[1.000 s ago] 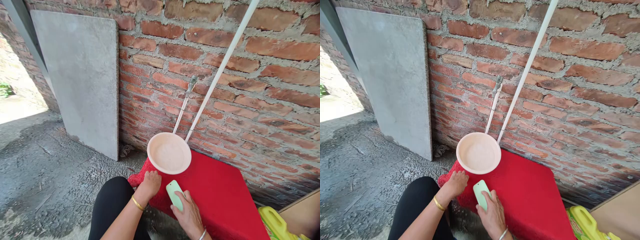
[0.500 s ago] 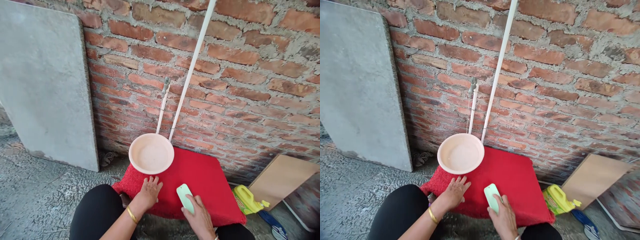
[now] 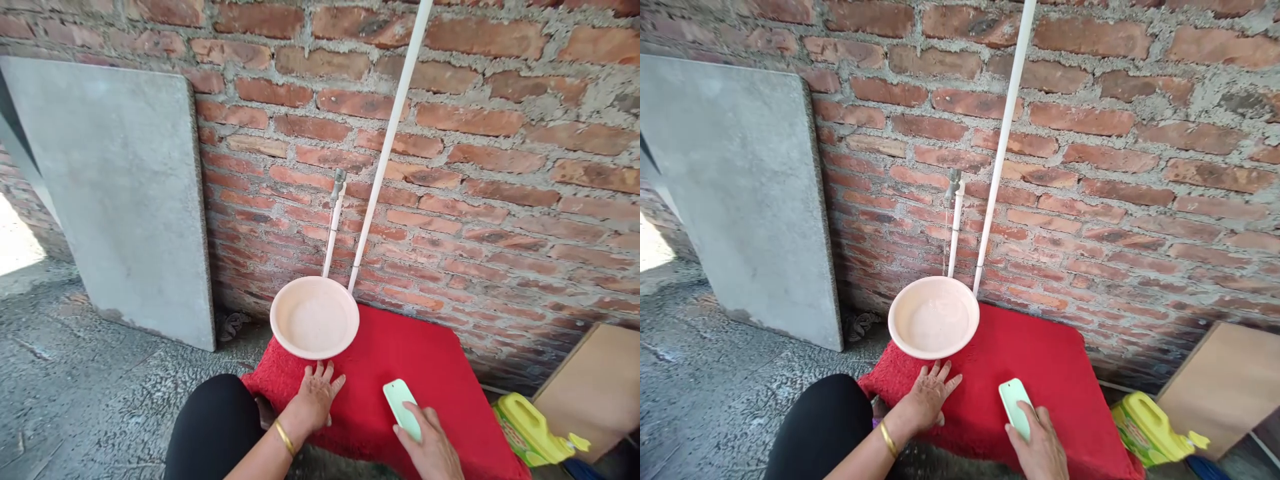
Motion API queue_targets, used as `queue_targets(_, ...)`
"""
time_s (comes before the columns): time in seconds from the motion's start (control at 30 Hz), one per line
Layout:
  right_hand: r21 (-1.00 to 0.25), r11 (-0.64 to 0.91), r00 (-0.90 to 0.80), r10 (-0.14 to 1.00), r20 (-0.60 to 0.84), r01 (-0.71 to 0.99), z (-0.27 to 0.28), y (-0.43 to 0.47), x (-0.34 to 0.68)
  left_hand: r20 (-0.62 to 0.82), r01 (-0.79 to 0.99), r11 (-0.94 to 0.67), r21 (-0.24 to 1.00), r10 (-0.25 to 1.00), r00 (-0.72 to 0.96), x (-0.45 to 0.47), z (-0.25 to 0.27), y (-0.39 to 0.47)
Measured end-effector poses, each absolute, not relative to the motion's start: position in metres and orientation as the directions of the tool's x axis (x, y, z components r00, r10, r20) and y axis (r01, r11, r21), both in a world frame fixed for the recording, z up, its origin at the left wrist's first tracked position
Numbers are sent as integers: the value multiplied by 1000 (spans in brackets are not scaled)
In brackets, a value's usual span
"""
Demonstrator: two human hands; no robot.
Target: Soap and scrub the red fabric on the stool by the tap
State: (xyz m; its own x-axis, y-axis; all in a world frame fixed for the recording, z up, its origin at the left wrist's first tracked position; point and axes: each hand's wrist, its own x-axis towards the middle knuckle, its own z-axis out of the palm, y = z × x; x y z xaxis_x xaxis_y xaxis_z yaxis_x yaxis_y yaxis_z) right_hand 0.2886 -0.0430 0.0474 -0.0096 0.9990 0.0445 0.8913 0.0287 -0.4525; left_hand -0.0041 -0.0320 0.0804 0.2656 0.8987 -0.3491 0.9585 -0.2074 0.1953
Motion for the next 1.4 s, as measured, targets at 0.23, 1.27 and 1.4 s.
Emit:
queue_targets(0.23,-398,-139,178,982,62,907,55,-30,331,-321,953,-225,203,904,282,-7,79,-33)
queue_targets(1.27,-337,157,-151,988,43,928,80,12,198,-301,942,-247,227,902,309,-9,83,-34)
queue_targets(1.4,-264,18,-38,997,-71,964,83,18,227,-304,941,-254,224,899,315,-9,79,-32)
